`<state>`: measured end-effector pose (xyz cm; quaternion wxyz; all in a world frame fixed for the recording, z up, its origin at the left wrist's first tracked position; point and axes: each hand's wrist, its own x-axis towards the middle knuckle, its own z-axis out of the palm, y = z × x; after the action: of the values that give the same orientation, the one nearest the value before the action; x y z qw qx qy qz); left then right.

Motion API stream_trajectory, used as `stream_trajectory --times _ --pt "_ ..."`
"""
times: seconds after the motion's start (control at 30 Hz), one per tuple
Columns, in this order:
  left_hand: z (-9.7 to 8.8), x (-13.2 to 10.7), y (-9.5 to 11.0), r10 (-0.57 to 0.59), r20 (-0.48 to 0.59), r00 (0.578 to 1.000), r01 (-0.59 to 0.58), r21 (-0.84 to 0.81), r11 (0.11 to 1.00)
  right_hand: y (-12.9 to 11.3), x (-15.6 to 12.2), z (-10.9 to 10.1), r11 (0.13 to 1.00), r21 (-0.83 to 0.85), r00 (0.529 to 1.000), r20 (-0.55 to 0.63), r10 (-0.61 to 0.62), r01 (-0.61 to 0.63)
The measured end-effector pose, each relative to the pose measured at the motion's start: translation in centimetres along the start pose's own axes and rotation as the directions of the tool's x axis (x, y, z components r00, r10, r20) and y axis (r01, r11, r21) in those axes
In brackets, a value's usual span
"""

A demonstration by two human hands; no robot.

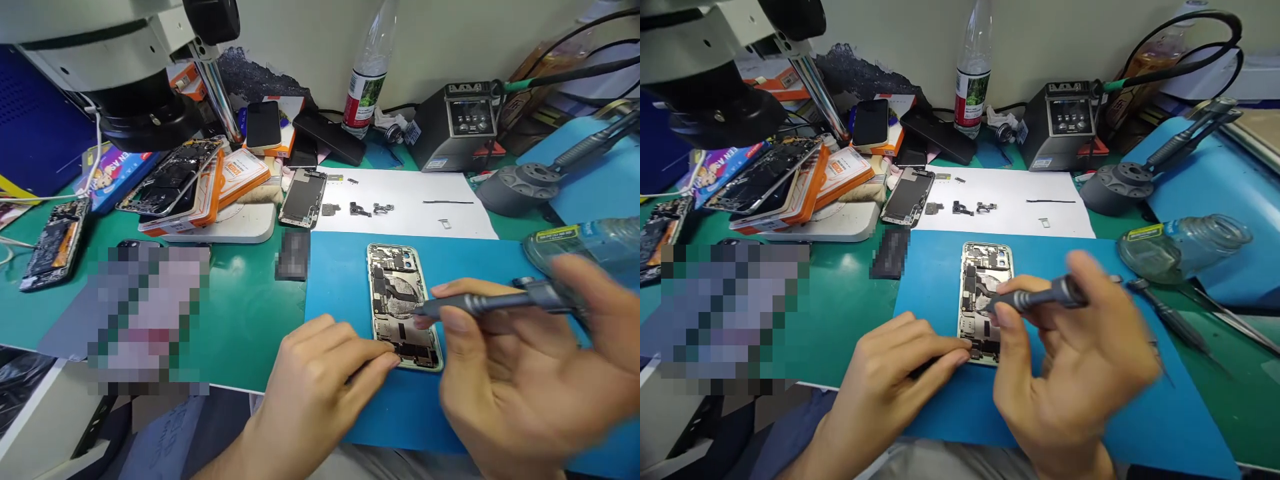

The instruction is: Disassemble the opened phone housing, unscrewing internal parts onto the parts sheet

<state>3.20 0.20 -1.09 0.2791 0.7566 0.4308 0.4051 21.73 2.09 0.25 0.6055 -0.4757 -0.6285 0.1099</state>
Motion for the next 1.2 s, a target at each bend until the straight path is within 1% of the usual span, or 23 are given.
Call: stream_trajectory --times 0.03,0.1,0.17,0.23,0.3,0.4,0.53,0.7,0.9,1.0,1.07,1.17,1.2 --pt "0.1 0.0 -0.1 0.018 0.011 1.000 -0.018 0.027 0.999 0.3 0.0 0.2 0.998 -0.043 0.999 0.027 -0.041 0.042" --pt "0.2 -0.1 -0.2 0.043 0.014 0.999 -0.043 0.059 0.997 0.7 -0.1 0.7 0.987 -0.127 0.992 0.094 -0.084 0.096" --pt "0.2 -0.1 -0.3 0.061 0.006 0.998 -0.062 0.082 0.995 0.8 -0.2 1.0 0.979 -0.173 0.986 0.146 -0.086 0.111" --pt "0.3 -0.1 -0.4 0.082 -0.002 0.997 -0.081 0.103 0.991 0.7 -0.2 1.2 0.976 -0.182 0.981 0.173 -0.086 0.118" --pt "0.4 -0.1 -0.4 0.104 -0.009 0.995 -0.102 0.108 0.989 0.4 -0.3 1.2 0.978 -0.189 0.980 0.193 -0.047 0.085" --pt "0.6 0.0 -0.4 0.118 -0.024 0.993 -0.115 0.109 0.987 0.1 -0.2 1.2 0.981 -0.193 0.982 0.190 0.019 0.019" --pt "0.7 0.1 -0.4 0.143 -0.040 0.989 -0.136 0.140 0.981 0.0 -0.2 1.2 0.982 -0.190 0.981 0.189 0.042 -0.006" --pt "0.5 0.2 -0.3 0.148 -0.028 0.989 -0.142 0.152 0.978 -0.4 -0.2 1.1 0.981 -0.185 0.982 0.170 0.085 -0.052" --pt "0.7 0.1 -0.3 0.141 -0.036 0.989 -0.133 0.172 0.976 -0.1 -0.5 0.9 0.978 -0.209 0.984 0.175 0.018 0.020" --pt "0.8 0.0 -0.4 0.146 -0.038 0.989 -0.137 0.179 0.974 0.0 -0.8 0.6 0.974 -0.226 0.982 0.185 0.034 0.009" --pt "0.7 -0.1 -0.4 0.148 -0.034 0.988 -0.139 0.180 0.974 0.1 -1.0 0.4 0.958 -0.285 0.986 0.165 0.024 0.025" --pt "0.6 -0.1 -0.4 0.150 -0.027 0.988 -0.143 0.175 0.974 0.2 -1.1 0.2 0.933 -0.342 0.990 0.117 -0.078 0.113" --pt "0.6 0.0 -0.4 0.152 -0.023 0.988 -0.146 0.174 0.974 0.2 -1.1 0.1 0.937 -0.330 0.991 0.108 -0.081 0.112"
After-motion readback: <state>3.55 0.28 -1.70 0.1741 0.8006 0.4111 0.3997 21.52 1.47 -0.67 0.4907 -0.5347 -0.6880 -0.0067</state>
